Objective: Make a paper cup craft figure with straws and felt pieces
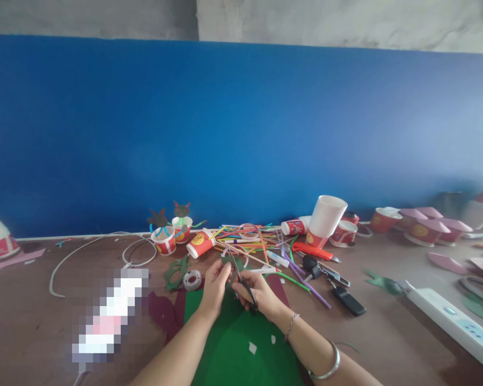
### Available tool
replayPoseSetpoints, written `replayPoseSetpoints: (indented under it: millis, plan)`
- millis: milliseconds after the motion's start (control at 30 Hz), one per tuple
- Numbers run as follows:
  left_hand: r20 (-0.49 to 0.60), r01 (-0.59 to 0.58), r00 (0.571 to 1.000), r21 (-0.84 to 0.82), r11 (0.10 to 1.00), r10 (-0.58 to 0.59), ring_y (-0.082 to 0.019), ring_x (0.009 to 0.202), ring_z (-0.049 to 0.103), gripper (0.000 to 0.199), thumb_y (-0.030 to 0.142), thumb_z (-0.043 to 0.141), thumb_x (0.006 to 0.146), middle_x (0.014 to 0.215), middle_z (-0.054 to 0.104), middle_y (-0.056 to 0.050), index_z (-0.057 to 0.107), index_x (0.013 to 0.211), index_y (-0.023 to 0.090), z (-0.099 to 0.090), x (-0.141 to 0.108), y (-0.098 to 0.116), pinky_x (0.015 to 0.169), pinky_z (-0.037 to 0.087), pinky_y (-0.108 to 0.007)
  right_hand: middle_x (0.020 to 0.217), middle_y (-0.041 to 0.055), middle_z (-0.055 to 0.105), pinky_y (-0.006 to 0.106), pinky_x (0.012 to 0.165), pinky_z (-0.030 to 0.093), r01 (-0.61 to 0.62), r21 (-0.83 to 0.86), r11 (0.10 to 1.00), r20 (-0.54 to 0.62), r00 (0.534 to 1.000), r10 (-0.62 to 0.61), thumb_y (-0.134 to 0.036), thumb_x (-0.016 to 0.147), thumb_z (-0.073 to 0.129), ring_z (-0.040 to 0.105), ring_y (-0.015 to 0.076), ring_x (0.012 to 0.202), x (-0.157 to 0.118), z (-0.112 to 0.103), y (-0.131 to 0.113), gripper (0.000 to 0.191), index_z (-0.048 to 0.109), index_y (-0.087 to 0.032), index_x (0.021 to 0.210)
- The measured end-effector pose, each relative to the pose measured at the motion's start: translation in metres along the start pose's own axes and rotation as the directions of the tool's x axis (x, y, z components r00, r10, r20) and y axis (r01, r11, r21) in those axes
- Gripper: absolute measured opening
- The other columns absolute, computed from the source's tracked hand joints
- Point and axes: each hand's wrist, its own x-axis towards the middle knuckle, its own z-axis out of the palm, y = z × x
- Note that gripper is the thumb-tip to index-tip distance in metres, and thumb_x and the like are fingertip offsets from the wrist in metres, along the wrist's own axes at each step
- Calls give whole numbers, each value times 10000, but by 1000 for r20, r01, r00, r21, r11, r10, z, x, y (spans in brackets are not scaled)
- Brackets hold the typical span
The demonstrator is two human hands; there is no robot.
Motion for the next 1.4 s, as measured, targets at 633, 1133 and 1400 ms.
replayPoseSetpoints:
  millis: [633, 1133, 1400]
  plan:
    - [-18, 47, 999, -67, 997, -48, -99, 569, 469, 297, 445, 689, 712, 596, 541, 36, 614, 694, 159, 2, -1, 0, 558, 348, -205, 454, -73, 511, 154, 330, 319, 1, 4, 1000, 23, 1000, -1, -468, 676, 709, 436, 59, 350, -1, 0, 1, 359, 507, -175, 722]
    - [56, 81, 996, -105, 991, -76, -94, 498, 482, 314, 438, 654, 762, 564, 520, 37, 548, 665, 158, 4, -6, -3, 485, 366, -209, 445, -77, 511, 155, 322, 303, 24, 36, 999, 32, 999, -25, -487, 662, 719, 436, 61, 347, 0, 0, 2, 385, 505, -176, 737]
    - [71, 60, 996, -59, 996, -56, -92, 502, 489, 294, 409, 615, 812, 574, 509, 38, 531, 674, 163, 2, -5, -5, 505, 382, -215, 453, -78, 503, 151, 323, 306, 30, 31, 999, 42, 999, -31, -479, 691, 701, 432, 56, 347, 1, -1, 2, 365, 515, -169, 743]
